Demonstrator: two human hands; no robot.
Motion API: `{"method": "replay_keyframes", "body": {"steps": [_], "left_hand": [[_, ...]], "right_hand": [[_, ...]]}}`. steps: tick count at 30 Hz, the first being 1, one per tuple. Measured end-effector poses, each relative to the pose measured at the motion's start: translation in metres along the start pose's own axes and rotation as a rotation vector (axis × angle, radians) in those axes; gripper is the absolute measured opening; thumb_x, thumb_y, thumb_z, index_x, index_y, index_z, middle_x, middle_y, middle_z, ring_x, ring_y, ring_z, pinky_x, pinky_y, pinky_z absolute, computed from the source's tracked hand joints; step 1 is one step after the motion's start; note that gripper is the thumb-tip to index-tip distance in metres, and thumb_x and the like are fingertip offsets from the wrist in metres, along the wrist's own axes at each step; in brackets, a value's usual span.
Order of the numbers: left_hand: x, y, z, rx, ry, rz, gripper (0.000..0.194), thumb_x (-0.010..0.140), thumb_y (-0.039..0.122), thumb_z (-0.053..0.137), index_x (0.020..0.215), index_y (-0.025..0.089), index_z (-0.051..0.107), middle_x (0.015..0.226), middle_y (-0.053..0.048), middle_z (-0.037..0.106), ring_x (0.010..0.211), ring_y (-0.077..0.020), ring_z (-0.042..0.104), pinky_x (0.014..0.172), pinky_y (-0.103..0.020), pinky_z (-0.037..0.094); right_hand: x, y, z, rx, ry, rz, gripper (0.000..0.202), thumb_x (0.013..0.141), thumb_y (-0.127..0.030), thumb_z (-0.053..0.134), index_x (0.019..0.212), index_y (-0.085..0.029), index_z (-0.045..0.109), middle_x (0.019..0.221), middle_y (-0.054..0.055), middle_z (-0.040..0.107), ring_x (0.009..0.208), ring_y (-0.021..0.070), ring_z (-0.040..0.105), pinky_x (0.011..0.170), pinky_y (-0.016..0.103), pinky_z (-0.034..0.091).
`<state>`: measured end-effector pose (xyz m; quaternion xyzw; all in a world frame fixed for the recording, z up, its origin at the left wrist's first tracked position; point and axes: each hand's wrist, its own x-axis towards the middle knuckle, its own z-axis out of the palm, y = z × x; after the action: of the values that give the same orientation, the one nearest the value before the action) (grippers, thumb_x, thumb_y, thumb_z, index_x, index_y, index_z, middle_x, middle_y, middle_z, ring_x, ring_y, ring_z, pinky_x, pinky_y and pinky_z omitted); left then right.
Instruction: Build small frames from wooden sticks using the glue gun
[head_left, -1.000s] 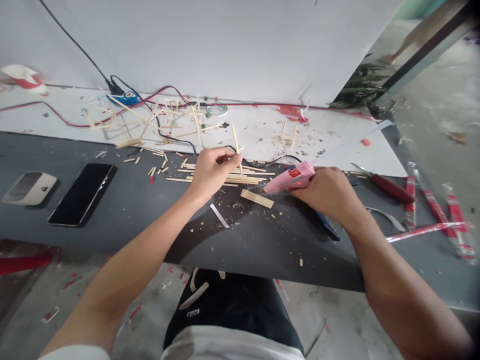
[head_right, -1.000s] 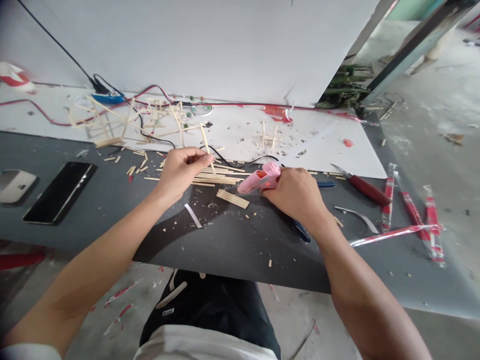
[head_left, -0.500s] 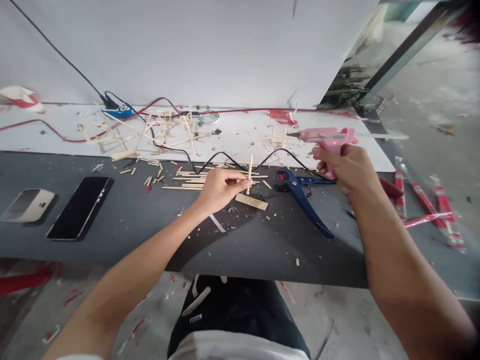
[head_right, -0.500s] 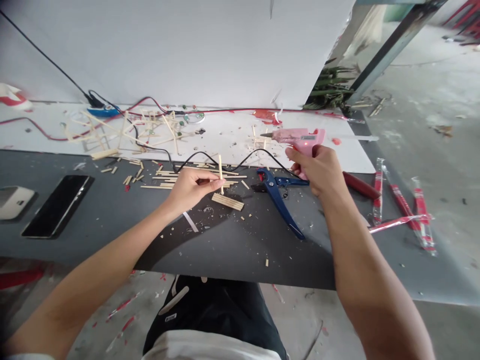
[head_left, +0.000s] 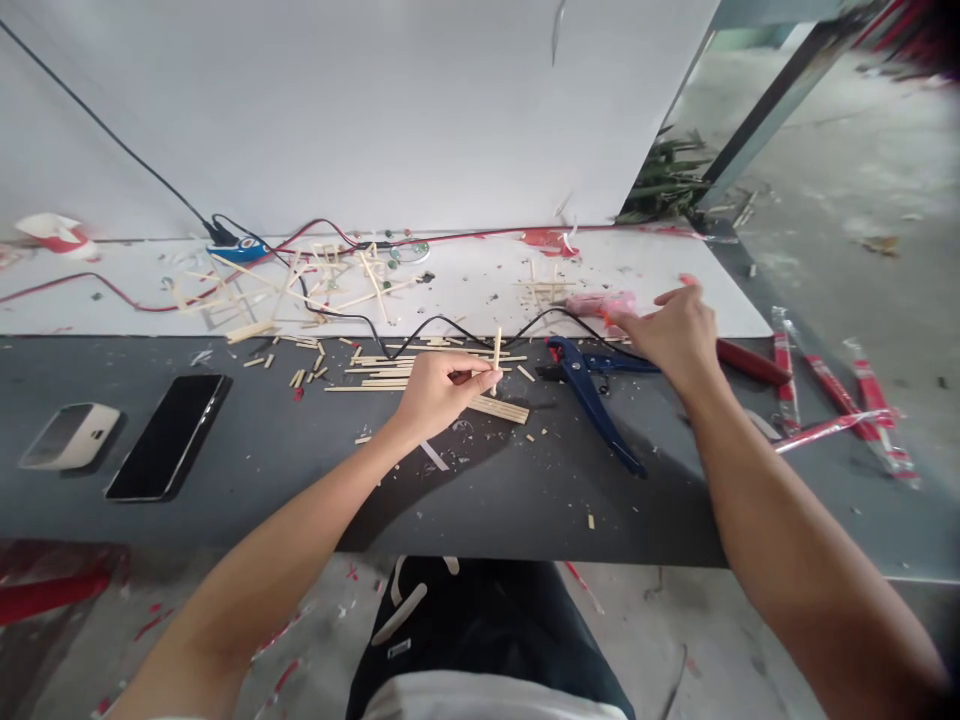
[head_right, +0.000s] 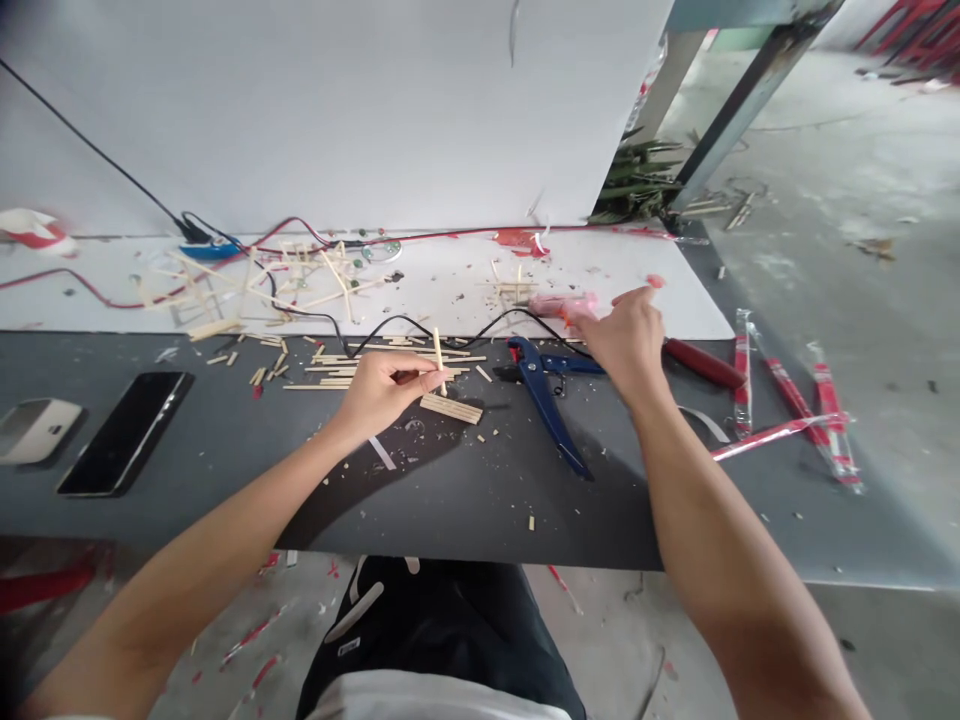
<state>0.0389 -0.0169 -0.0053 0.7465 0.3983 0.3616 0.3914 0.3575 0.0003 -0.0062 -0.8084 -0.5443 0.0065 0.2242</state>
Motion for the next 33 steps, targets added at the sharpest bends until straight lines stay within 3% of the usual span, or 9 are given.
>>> {"method": "replay_keyframes", "body": {"steps": [3, 5, 7, 9, 13, 16, 19, 24, 33], "left_hand": [[-0.001, 0.003, 0.000, 0.035, 0.004, 0.066, 0.022, 0.090, 0.040, 0.069, 0.082, 0.022, 0.080, 0.077, -0.004, 0.075, 0.057, -0.0123, 0.053, 0.053, -0.027, 0.035], [-0.002, 0.006, 0.000, 0.081, -0.005, 0.125, 0.021, 0.091, 0.037, 0.069, 0.081, 0.022, 0.079, 0.070, -0.003, 0.072, 0.055, -0.0118, 0.051, 0.053, -0.027, 0.034], [-0.003, 0.008, 0.002, 0.151, -0.015, 0.190, 0.021, 0.091, 0.032, 0.068, 0.075, 0.022, 0.077, 0.063, -0.001, 0.066, 0.054, -0.0115, 0.050, 0.054, -0.028, 0.033], [-0.003, 0.008, 0.004, 0.222, -0.020, 0.250, 0.028, 0.091, 0.027, 0.067, 0.065, 0.021, 0.073, 0.058, 0.000, 0.060, 0.053, -0.0114, 0.047, 0.054, -0.028, 0.031], [0.000, 0.003, 0.001, 0.238, -0.078, 0.212, 0.023, 0.088, 0.027, 0.070, 0.067, 0.021, 0.075, 0.057, 0.000, 0.058, 0.052, -0.0111, 0.045, 0.054, -0.028, 0.031], [0.004, -0.005, -0.006, 0.232, -0.145, 0.041, 0.010, 0.084, 0.028, 0.073, 0.086, 0.022, 0.080, 0.057, 0.002, 0.061, 0.048, -0.0108, 0.044, 0.052, -0.028, 0.031], [0.007, -0.012, -0.011, 0.298, -0.194, -0.065, 0.009, 0.080, 0.024, 0.071, 0.082, 0.021, 0.080, 0.056, 0.001, 0.063, 0.048, -0.0112, 0.046, 0.053, -0.028, 0.032], [0.007, -0.013, -0.008, 0.379, -0.269, -0.133, 0.017, 0.080, 0.018, 0.062, 0.077, 0.020, 0.079, 0.067, -0.002, 0.071, 0.057, -0.0125, 0.055, 0.059, -0.028, 0.035], [0.007, -0.018, -0.004, 0.405, -0.261, -0.153, 0.012, 0.080, 0.022, 0.067, 0.075, 0.021, 0.078, 0.059, 0.000, 0.063, 0.052, -0.0108, 0.046, 0.055, -0.029, 0.029]], "right_hand": [[-0.023, -0.029, -0.022, 0.130, 0.126, -0.114, 0.039, 0.091, -0.051, 0.060, 0.097, -0.013, 0.064, 0.098, 0.019, 0.069, 0.092, 0.0253, 0.061, 0.079, 0.037, 0.042], [-0.047, -0.054, -0.028, 0.479, -0.071, -0.289, 0.037, 0.092, -0.050, 0.060, 0.107, -0.016, 0.065, 0.091, 0.011, 0.070, 0.078, 0.0191, 0.062, 0.071, 0.031, 0.045], [-0.070, -0.077, -0.025, 0.676, -0.397, -0.431, 0.046, 0.091, -0.052, 0.062, 0.125, -0.021, 0.062, 0.092, 0.006, 0.071, 0.075, 0.0186, 0.063, 0.067, 0.030, 0.047], [-0.088, -0.092, -0.018, 0.708, -0.496, -0.500, 0.034, 0.092, -0.052, 0.060, 0.110, -0.024, 0.068, 0.089, 0.005, 0.072, 0.074, 0.0186, 0.063, 0.066, 0.029, 0.047], [-0.098, -0.097, -0.004, 0.634, -0.351, -0.515, 0.031, 0.098, -0.043, 0.051, 0.079, -0.022, 0.064, 0.082, 0.005, 0.072, 0.074, 0.0187, 0.064, 0.070, 0.029, 0.047], [-0.095, -0.094, 0.001, 0.616, -0.309, -0.509, 0.028, 0.098, -0.038, 0.051, 0.079, -0.021, 0.063, 0.074, 0.004, 0.069, 0.068, 0.0173, 0.063, 0.065, 0.027, 0.045], [-0.094, -0.093, 0.008, 0.626, -0.300, -0.567, 0.028, 0.098, -0.034, 0.053, 0.075, -0.020, 0.062, 0.069, 0.002, 0.067, 0.062, 0.0152, 0.059, 0.061, 0.026, 0.043], [-0.098, -0.096, 0.017, 0.709, -0.226, -0.690, 0.027, 0.096, -0.027, 0.057, 0.070, -0.019, 0.059, 0.065, 0.002, 0.065, 0.059, 0.0132, 0.056, 0.059, 0.025, 0.041], [-0.097, -0.094, 0.020, 0.686, -0.224, -0.732, 0.025, 0.096, -0.024, 0.060, 0.072, -0.018, 0.061, 0.066, 0.001, 0.065, 0.057, 0.0115, 0.054, 0.057, 0.024, 0.040]]}}
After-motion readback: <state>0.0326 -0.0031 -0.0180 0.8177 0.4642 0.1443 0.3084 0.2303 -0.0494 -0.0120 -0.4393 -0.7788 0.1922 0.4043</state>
